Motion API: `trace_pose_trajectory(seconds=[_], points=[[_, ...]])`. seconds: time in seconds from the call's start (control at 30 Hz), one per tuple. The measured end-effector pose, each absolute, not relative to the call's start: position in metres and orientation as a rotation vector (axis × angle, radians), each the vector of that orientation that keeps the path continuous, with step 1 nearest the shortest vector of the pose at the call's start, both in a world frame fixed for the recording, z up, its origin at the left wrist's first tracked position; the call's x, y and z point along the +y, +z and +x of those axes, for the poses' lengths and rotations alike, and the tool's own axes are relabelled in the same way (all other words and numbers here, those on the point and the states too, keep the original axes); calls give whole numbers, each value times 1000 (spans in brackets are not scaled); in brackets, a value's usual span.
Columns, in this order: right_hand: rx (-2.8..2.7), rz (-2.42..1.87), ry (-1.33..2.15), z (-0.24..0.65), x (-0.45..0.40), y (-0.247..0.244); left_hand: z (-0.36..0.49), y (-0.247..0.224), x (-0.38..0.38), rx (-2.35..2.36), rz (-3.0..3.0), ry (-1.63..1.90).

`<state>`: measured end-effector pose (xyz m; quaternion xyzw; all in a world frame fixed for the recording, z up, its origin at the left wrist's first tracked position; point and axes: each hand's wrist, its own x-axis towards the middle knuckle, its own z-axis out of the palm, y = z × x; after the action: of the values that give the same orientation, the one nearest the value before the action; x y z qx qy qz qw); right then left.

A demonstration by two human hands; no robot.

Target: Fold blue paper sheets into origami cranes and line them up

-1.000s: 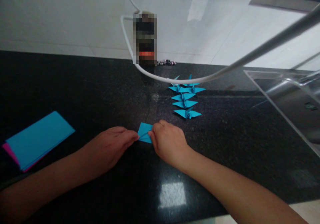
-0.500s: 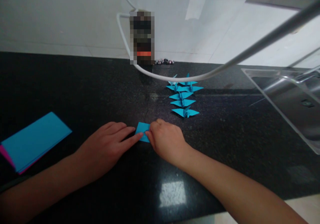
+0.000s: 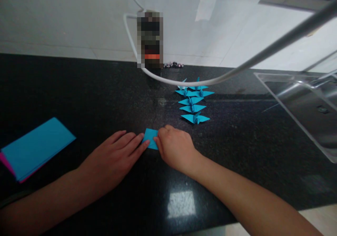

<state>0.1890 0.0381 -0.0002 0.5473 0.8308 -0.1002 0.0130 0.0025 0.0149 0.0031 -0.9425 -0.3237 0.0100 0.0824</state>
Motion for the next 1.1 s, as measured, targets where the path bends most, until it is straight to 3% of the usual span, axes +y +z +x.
trace_pose_trajectory(seconds=[1.1], points=[[2620, 1710, -233, 188, 37, -3, -7, 5, 27, -1025, -2972, 38]])
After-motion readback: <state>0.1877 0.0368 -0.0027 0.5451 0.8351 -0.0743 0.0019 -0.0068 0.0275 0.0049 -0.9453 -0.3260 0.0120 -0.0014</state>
